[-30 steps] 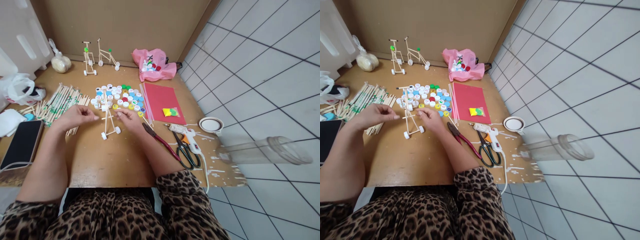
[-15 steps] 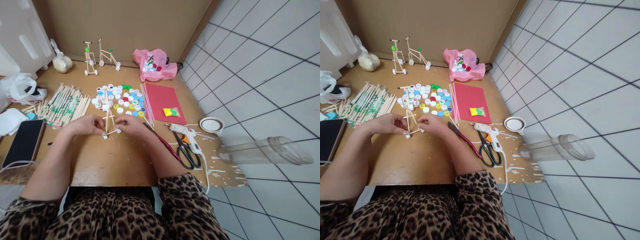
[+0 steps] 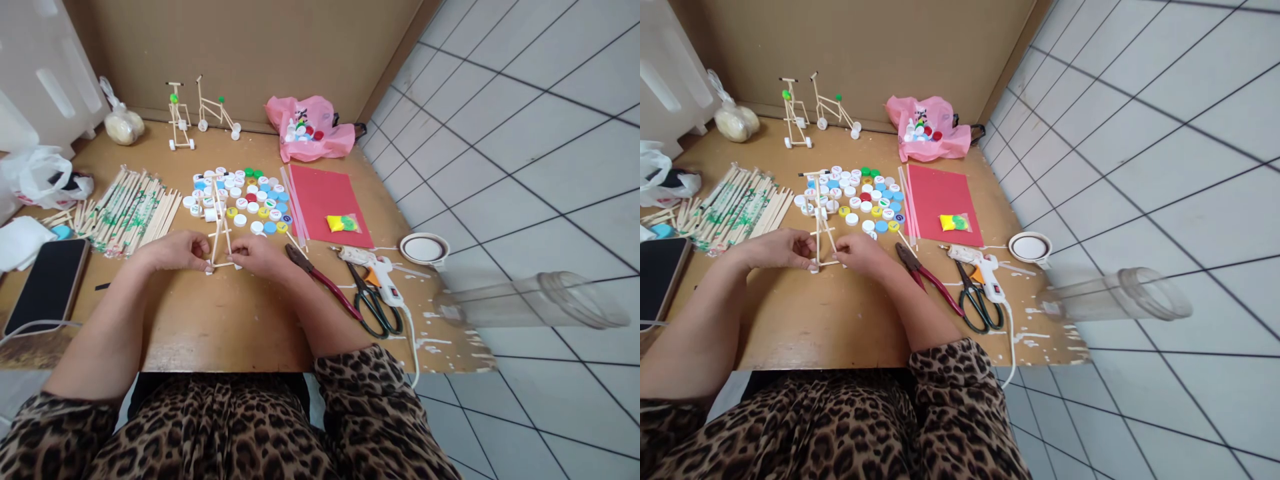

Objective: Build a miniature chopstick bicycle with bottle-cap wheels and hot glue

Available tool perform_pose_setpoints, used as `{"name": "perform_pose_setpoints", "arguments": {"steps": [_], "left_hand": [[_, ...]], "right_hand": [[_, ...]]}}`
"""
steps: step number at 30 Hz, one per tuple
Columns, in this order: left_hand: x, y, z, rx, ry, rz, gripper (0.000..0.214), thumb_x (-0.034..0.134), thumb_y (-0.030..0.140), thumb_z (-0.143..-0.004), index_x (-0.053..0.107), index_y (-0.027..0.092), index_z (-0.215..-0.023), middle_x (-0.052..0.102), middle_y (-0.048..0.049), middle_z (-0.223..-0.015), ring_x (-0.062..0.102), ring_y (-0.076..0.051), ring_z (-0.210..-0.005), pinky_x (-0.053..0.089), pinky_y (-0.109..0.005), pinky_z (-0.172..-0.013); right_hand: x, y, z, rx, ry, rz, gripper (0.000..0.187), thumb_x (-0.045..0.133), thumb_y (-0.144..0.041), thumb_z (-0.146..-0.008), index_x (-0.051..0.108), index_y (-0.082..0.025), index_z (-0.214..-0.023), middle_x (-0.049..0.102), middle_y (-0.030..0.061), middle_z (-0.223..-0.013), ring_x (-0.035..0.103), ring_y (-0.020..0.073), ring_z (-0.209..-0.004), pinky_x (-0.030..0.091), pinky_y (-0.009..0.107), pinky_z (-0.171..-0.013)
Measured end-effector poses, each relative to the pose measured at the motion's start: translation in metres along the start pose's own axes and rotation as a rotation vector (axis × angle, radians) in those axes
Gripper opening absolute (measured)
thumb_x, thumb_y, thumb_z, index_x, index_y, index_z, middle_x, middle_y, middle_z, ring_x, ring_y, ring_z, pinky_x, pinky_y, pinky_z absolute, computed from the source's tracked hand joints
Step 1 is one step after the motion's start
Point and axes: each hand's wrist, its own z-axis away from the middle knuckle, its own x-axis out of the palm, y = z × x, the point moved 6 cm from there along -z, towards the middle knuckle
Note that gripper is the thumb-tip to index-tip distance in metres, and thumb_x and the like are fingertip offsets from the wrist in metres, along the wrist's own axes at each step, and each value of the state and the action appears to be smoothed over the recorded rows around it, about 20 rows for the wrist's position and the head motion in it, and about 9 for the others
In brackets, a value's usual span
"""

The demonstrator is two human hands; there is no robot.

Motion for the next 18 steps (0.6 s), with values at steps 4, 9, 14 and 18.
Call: {"name": "perform_pose_setpoints", "arguments": {"steps": [4,9,14,18], "left_hand": [[-0.005,0.002,0.002,0.017,-0.008,0.057,0.035,0.081,0.049,-0.054,0.066,0.023,-0.072,0.067,0.0006,-0.064,0.061,-0.017,-0.062,0.046,-0.028,-0.06],[-0.022,0.011,0.012,-0.003,0.085,0.133,0.038,0.077,0.053,-0.057,0.069,0.021,-0.076,0.069,0.0017,-0.071,0.061,-0.014,-0.069,0.048,-0.028,-0.07],[-0.031,0.013,0.017,-0.011,0.186,0.178,0.034,0.076,0.051,-0.061,0.072,0.02,-0.074,0.068,0.0008,-0.071,0.056,-0.012,-0.065,0.045,-0.027,-0.066],[-0.028,0.014,0.013,0.013,0.203,0.227,0.031,0.076,0.047,-0.06,0.073,0.019,-0.074,0.066,0.0011,-0.067,0.052,-0.011,-0.061,0.042,-0.025,-0.061]], "right_hand": [[0.0,-0.002,0.0,-0.017,-0.008,0.009,0.012,0.061,-0.011,-0.077,0.07,-0.017,-0.071,0.053,-0.0061,-0.055,0.046,0.0086,-0.057,0.032,0.022,-0.057],[-0.001,-0.002,0.001,0.038,-0.028,0.018,0.008,0.063,-0.011,-0.078,0.07,-0.015,-0.077,0.057,-0.0053,-0.061,0.049,0.0084,-0.06,0.033,0.022,-0.061],[-0.001,-0.001,0.001,0.057,-0.04,-0.028,0.009,0.062,-0.01,-0.079,0.069,-0.015,-0.08,0.059,-0.0044,-0.065,0.05,0.0086,-0.062,0.035,0.022,-0.063],[0.001,-0.001,0.0,0.034,-0.031,-0.045,0.01,0.06,-0.012,-0.08,0.069,-0.015,-0.079,0.057,-0.0047,-0.062,0.05,0.0087,-0.061,0.035,0.022,-0.062]]}}
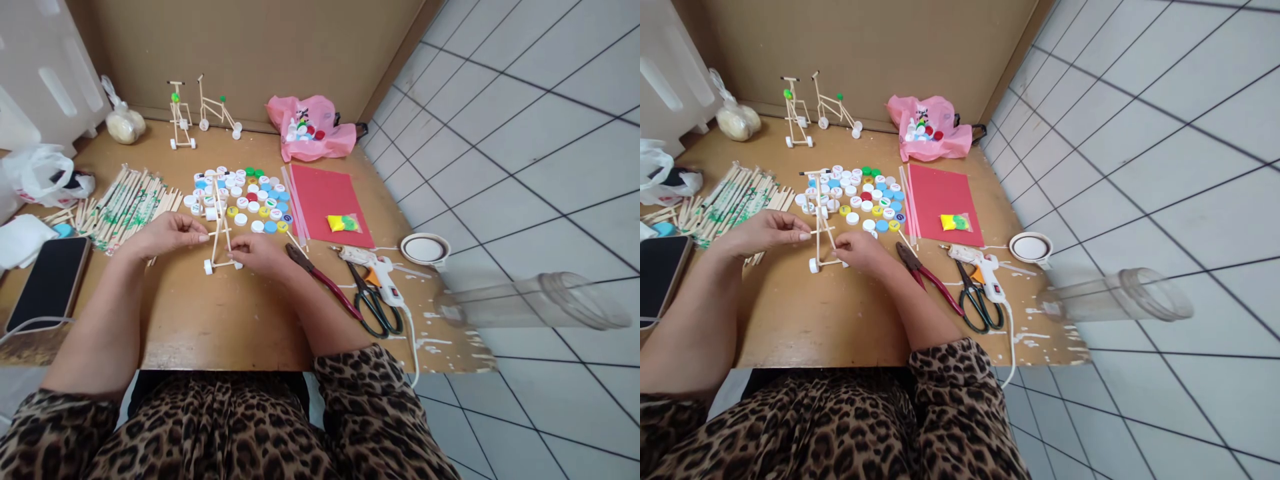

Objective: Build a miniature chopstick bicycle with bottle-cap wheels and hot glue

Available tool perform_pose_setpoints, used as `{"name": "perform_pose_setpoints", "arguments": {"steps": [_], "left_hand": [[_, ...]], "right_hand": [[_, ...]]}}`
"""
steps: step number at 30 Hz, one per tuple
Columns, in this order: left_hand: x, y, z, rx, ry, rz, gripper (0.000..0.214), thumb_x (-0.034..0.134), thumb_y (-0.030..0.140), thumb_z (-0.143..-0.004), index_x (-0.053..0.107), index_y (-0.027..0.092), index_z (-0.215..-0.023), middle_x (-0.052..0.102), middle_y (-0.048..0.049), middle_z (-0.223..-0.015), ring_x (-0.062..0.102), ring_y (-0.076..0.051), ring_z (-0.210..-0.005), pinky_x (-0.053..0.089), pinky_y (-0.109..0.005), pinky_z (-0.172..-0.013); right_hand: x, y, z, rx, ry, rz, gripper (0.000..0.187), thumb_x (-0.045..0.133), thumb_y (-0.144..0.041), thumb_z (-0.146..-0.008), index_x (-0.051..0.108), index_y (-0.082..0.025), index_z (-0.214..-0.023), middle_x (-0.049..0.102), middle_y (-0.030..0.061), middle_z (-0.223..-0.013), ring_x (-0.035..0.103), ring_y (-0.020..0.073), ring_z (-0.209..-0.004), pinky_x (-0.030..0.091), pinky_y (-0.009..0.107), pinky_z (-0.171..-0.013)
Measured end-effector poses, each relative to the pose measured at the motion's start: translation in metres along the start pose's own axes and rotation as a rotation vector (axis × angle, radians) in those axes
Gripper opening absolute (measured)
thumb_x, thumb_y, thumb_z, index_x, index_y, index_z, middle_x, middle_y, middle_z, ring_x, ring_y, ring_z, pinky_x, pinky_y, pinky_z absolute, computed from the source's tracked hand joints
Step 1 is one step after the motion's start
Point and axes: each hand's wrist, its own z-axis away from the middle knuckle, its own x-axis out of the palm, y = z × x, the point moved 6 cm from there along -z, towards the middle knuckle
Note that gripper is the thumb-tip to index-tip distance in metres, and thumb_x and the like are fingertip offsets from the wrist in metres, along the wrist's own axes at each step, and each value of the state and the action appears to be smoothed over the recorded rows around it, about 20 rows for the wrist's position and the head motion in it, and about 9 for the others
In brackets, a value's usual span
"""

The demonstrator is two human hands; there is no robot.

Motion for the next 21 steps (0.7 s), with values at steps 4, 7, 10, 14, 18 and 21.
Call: {"name": "perform_pose_setpoints", "arguments": {"steps": [4,7,10,14,18,21], "left_hand": [[0.003,0.0015,-0.0021,0.031,0.014,0.046,0.03,0.077,0.044,-0.06,0.075,0.019,-0.074,0.065,0.001,-0.065,0.05,-0.01,-0.059,0.04,-0.024,-0.059],[0.0053,0.0015,-0.0026,0.041,-0.003,0.04,0.028,0.076,0.043,-0.061,0.076,0.018,-0.075,0.065,0.0007,-0.064,0.051,-0.01,-0.059,0.041,-0.024,-0.058],[0.0063,0.002,-0.003,0.066,-0.012,0.045,0.025,0.076,0.041,-0.063,0.076,0.019,-0.075,0.068,0.0,-0.066,0.054,-0.011,-0.061,0.043,-0.024,-0.061],[0.0068,0.0045,-0.0037,0.111,-0.02,0.059,0.021,0.076,0.038,-0.064,0.076,0.019,-0.072,0.07,-0.0008,-0.066,0.057,-0.012,-0.062,0.046,-0.025,-0.063],[0.0054,0.0055,-0.0031,0.106,-0.008,0.065,0.019,0.075,0.037,-0.065,0.075,0.019,-0.068,0.07,-0.0006,-0.064,0.057,-0.011,-0.061,0.047,-0.025,-0.063],[0.0042,0.0045,-0.0017,0.082,0.002,0.09,0.017,0.076,0.036,-0.062,0.074,0.02,-0.066,0.07,-0.0004,-0.063,0.058,-0.011,-0.061,0.048,-0.025,-0.064]], "right_hand": [[-0.0004,0.0003,0.0,-0.017,0.028,0.002,0.011,0.059,-0.014,-0.081,0.068,-0.015,-0.076,0.055,-0.005,-0.06,0.048,0.0083,-0.059,0.033,0.022,-0.06],[-0.0009,0.0001,-0.0001,-0.027,0.035,0.004,0.012,0.059,-0.016,-0.082,0.067,-0.015,-0.072,0.054,-0.005,-0.058,0.047,0.0084,-0.059,0.032,0.022,-0.059],[-0.0012,-0.0003,0.0001,-0.021,0.028,0.008,0.014,0.059,-0.017,-0.082,0.064,-0.016,-0.069,0.053,-0.0052,-0.058,0.047,0.0085,-0.059,0.031,0.022,-0.059],[-0.0019,-0.0021,0.0012,-0.005,0.021,0.016,0.016,0.058,-0.016,-0.082,0.061,-0.016,-0.066,0.051,-0.0058,-0.056,0.044,0.0082,-0.057,0.03,0.023,-0.058],[-0.0008,-0.0037,0.0022,0.02,0.003,-0.006,0.018,0.058,-0.016,-0.082,0.059,-0.016,-0.064,0.05,-0.0057,-0.057,0.043,0.0081,-0.057,0.03,0.023,-0.059],[0.0002,-0.0037,0.0025,0.033,0.002,-0.017,0.016,0.058,-0.015,-0.082,0.061,-0.016,-0.066,0.05,-0.0059,-0.056,0.044,0.0082,-0.057,0.031,0.023,-0.059]]}}
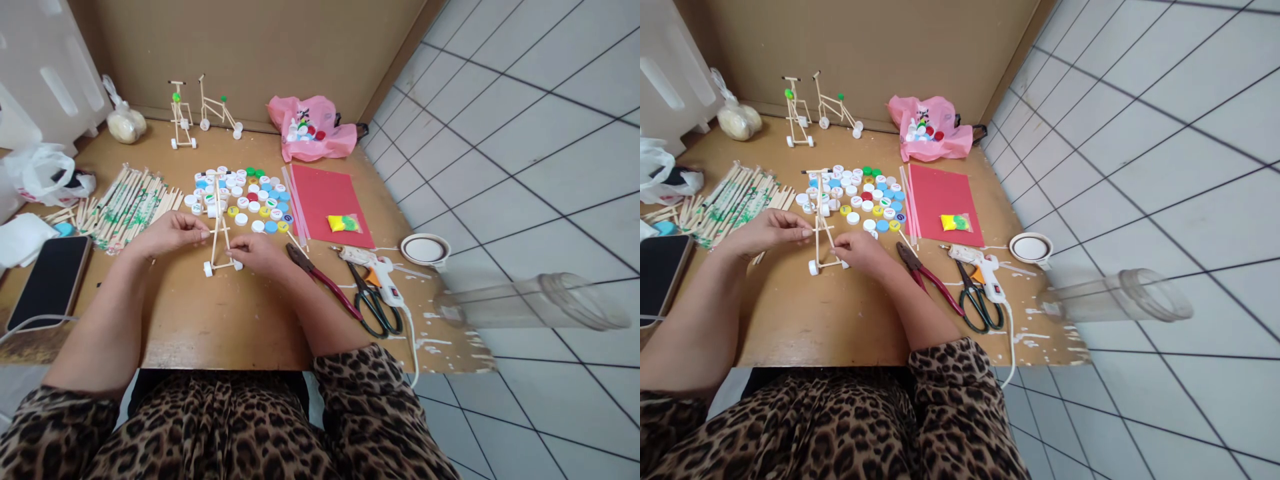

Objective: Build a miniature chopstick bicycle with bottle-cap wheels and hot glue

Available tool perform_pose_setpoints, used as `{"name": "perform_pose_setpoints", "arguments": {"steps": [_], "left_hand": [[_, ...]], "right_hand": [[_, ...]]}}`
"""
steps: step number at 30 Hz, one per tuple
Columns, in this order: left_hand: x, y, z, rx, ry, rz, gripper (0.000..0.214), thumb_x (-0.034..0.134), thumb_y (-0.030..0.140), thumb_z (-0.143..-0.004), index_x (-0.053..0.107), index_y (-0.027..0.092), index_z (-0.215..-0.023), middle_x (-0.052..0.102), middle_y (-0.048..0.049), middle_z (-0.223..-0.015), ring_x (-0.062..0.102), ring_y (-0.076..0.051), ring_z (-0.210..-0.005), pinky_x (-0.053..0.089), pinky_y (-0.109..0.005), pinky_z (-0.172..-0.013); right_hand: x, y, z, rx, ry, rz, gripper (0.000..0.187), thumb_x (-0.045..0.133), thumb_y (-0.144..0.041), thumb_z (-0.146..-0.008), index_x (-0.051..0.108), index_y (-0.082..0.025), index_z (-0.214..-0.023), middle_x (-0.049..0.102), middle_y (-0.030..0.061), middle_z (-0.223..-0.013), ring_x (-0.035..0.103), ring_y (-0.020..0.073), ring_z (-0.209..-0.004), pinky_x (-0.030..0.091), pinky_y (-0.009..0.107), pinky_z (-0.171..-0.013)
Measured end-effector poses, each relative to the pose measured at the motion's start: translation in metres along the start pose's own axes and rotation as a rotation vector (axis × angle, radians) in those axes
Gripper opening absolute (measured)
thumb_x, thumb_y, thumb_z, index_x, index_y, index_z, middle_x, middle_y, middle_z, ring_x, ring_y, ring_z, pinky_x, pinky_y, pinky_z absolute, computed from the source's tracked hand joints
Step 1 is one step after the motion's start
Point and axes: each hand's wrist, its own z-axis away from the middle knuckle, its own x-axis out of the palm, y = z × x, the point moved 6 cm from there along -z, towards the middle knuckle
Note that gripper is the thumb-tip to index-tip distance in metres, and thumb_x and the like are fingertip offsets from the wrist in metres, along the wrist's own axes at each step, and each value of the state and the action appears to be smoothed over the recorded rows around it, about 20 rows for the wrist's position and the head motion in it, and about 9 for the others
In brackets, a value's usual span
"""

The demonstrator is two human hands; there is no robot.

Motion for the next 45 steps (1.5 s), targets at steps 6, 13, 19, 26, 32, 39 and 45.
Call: {"name": "perform_pose_setpoints", "arguments": {"steps": [6,13,19,26,32,39,45], "left_hand": [[-0.0025,-0.0006,0.0005,-0.01,0.029,0.019,0.017,0.076,0.036,-0.059,0.074,0.021,-0.064,0.07,0.0003,-0.061,0.058,-0.011,-0.06,0.048,-0.024,-0.063],[-0.0031,0.0,-0.0002,0.016,-0.008,-0.018,0.022,0.079,0.041,-0.059,0.075,0.021,-0.066,0.071,-0.0004,-0.064,0.059,-0.011,-0.061,0.049,-0.024,-0.063],[-0.0035,-0.0034,-0.0005,0.017,-0.018,-0.041,0.021,0.077,0.041,-0.064,0.075,0.02,-0.069,0.072,-0.0014,-0.067,0.061,-0.013,-0.064,0.051,-0.027,-0.068],[-0.0047,-0.0072,-0.0017,-0.005,-0.007,-0.042,0.017,0.077,0.036,-0.066,0.076,0.02,-0.072,0.073,-0.0019,-0.069,0.063,-0.014,-0.067,0.053,-0.028,-0.072],[-0.0042,-0.0069,-0.0021,-0.017,-0.005,-0.031,0.019,0.078,0.038,-0.064,0.075,0.019,-0.07,0.072,-0.0017,-0.068,0.062,-0.013,-0.066,0.052,-0.028,-0.071],[-0.003,-0.005,-0.0021,0.003,-0.004,-0.025,0.023,0.079,0.042,-0.061,0.075,0.02,-0.068,0.072,-0.0016,-0.067,0.061,-0.013,-0.065,0.051,-0.028,-0.069],[-0.0039,-0.0056,-0.0021,0.01,-0.018,-0.047,0.024,0.078,0.042,-0.063,0.076,0.02,-0.072,0.072,-0.0022,-0.067,0.063,-0.015,-0.066,0.052,-0.029,-0.069]], "right_hand": [[0.0012,0.0001,0.0001,-0.008,-0.005,-0.037,0.016,0.057,-0.017,-0.083,0.062,-0.016,-0.067,0.053,-0.0052,-0.057,0.046,0.0081,-0.056,0.033,0.023,-0.06],[-0.0005,-0.0023,0.001,0.008,0.01,-0.011,0.017,0.058,-0.013,-0.081,0.061,-0.016,-0.065,0.054,-0.0054,-0.057,0.045,0.0073,-0.055,0.033,0.022,-0.06],[0.0008,-0.0024,0.0013,0.021,-0.003,-0.017,0.017,0.058,-0.015,-0.081,0.061,-0.016,-0.065,0.056,-0.0051,-0.056,0.047,0.0077,-0.054,0.034,0.022,-0.059],[0.0002,-0.0044,0.002,0.012,0.006,-0.017,0.017,0.058,-0.013,-0.08,0.061,-0.016,-0.064,0.056,-0.0052,-0.055,0.048,0.0076,-0.053,0.035,0.022,-0.058],[0.0002,-0.0052,0.0022,0.024,0.021,-0.002,0.017,0.058,-0.01,-0.079,0.063,-0.015,-0.064,0.057,-0.005,-0.056,0.049,0.0074,-0.054,0.035,0.021,-0.059],[0.001,-0.0054,0.0034,0.041,-0.007,0.013,0.017,0.058,-0.011,-0.081,0.064,-0.016,-0.066,0.059,-0.0044,-0.056,0.049,0.008,-0.054,0.035,0.022,-0.059],[0.001,-0.0006,0.0012,0.004,0.015,-0.018,0.01,0.059,-0.016,-0.081,0.067,-0.016,-0.075,0.062,-0.0037,-0.059,0.051,0.0086,-0.055,0.037,0.022,-0.06]]}}
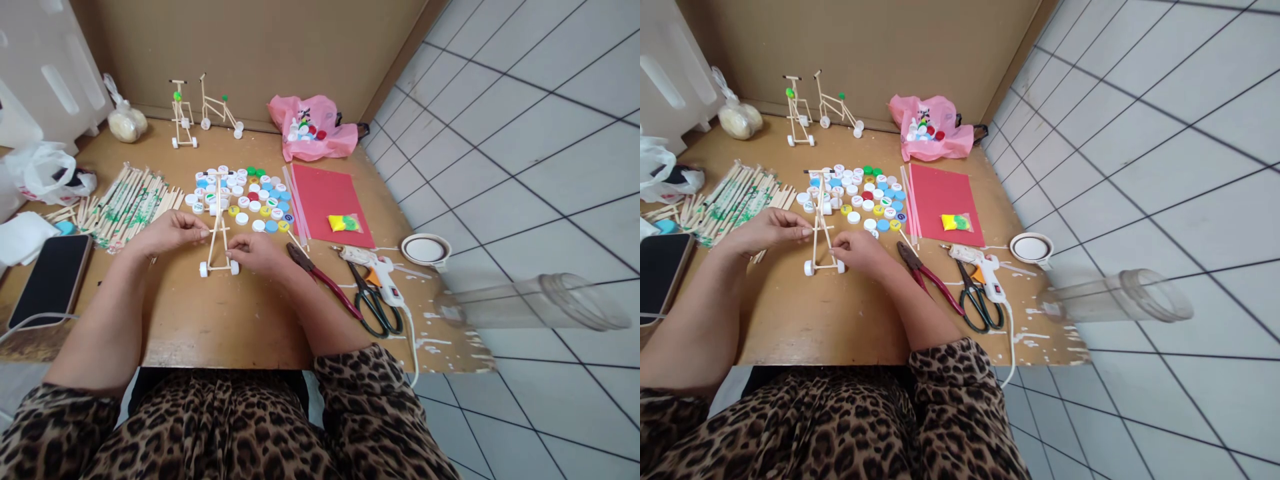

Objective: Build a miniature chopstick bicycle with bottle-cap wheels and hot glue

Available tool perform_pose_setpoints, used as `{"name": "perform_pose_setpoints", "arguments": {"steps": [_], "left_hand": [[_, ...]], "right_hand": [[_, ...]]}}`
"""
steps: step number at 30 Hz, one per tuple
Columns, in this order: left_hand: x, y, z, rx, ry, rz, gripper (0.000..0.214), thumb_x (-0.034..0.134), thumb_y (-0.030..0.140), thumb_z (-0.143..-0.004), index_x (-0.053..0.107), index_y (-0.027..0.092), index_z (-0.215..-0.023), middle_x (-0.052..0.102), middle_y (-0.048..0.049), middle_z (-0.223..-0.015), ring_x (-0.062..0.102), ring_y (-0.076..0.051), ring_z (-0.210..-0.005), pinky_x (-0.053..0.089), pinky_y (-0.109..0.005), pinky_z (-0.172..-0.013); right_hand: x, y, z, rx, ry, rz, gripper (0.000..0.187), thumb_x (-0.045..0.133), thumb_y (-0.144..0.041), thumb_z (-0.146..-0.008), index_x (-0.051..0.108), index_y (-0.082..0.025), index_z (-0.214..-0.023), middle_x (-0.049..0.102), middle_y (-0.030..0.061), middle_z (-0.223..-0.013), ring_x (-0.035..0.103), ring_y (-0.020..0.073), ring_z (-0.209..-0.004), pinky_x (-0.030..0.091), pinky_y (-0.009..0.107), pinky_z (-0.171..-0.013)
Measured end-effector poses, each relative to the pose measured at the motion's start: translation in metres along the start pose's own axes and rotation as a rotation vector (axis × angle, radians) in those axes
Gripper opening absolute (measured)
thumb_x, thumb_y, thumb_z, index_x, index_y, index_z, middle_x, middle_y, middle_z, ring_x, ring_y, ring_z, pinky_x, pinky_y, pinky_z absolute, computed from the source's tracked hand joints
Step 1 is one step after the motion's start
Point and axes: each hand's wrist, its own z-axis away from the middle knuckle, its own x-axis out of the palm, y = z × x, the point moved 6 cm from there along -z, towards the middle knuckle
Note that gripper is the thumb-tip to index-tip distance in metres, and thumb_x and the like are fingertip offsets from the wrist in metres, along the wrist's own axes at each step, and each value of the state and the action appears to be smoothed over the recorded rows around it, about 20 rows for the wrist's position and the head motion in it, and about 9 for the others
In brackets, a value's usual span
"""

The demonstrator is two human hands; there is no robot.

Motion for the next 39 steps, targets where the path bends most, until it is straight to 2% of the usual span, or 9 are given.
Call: {"name": "perform_pose_setpoints", "arguments": {"steps": [7,14,23,30,36,39], "left_hand": [[0.001,0.0,0.0,-0.012,-0.016,-0.004,0.02,0.077,0.04,-0.066,0.075,0.021,-0.071,0.072,-0.0013,-0.067,0.062,-0.014,-0.066,0.051,-0.027,-0.07],[0.001,-0.001,0.0,-0.013,-0.025,0.003,0.023,0.078,0.041,-0.064,0.076,0.02,-0.073,0.073,-0.0022,-0.068,0.061,-0.014,-0.065,0.051,-0.027,-0.068],[0.0,-0.004,0.0,-0.01,-0.031,0.001,0.02,0.077,0.038,-0.066,0.077,0.021,-0.077,0.073,-0.0019,-0.071,0.062,-0.014,-0.067,0.051,-0.027,-0.068],[-0.003,-0.007,0.001,-0.078,-0.003,0.028,0.022,0.077,0.038,-0.065,0.077,0.021,-0.078,0.074,-0.0021,-0.073,0.061,-0.013,-0.066,0.05,-0.027,-0.067],[-0.01,-0.008,0.002,-0.084,0.063,0.08,0.028,0.081,0.042,-0.06,0.077,0.02,-0.077,0.074,-0.0028,-0.075,0.061,-0.014,-0.068,0.049,-0.027,-0.068],[-0.013,-0.008,0.001,-0.069,0.121,0.091,0.03,0.081,0.043,-0.058,0.075,0.019,-0.073,0.071,-0.0023,-0.07,0.058,-0.013,-0.064,0.048,-0.027,-0.065]], "right_hand": [[-0.009,-0.001,-0.001,-0.073,0.136,-0.01,0.01,0.063,-0.023,-0.079,0.07,-0.016,-0.078,0.067,-0.0001,-0.073,0.053,0.0101,-0.065,0.039,0.024,-0.064],[-0.011,-0.005,0.0,-0.07,0.192,-0.042,0.013,0.064,-0.026,-0.08,0.072,-0.018,-0.085,0.067,0.0007,-0.079,0.054,0.0112,-0.07,0.039,0.024,-0.064],[-0.011,-0.005,0.0,-0.079,0.2,-0.074,0.011,0.065,-0.025,-0.079,0.071,-0.017,-0.084,0.067,0.0014,-0.08,0.054,0.0113,-0.07,0.04,0.024,-0.064],[-0.011,-0.004,0.001,-0.077,0.207,-0.073,0.011,0.065,-0.025,-0.079,0.07,-0.018,-0.083,0.067,0.0012,-0.08,0.054,0.0112,-0.07,0.04,0.024,-0.064],[-0.011,-0.002,0.0,-0.062,0.188,-0.112,0.011,0.064,-0.025,-0.078,0.07,-0.017,-0.082,0.067,0.0008,-0.078,0.054,0.0108,-0.068,0.041,0.024,-0.064],[-0.015,-0.003,0.0,-0.087,0.197,-0.148,0.013,0.061,-0.026,-0.078,0.069,-0.016,-0.08,0.066,-0.0004,-0.075,0.054,0.0106,-0.067,0.042,0.025,-0.066]]}}
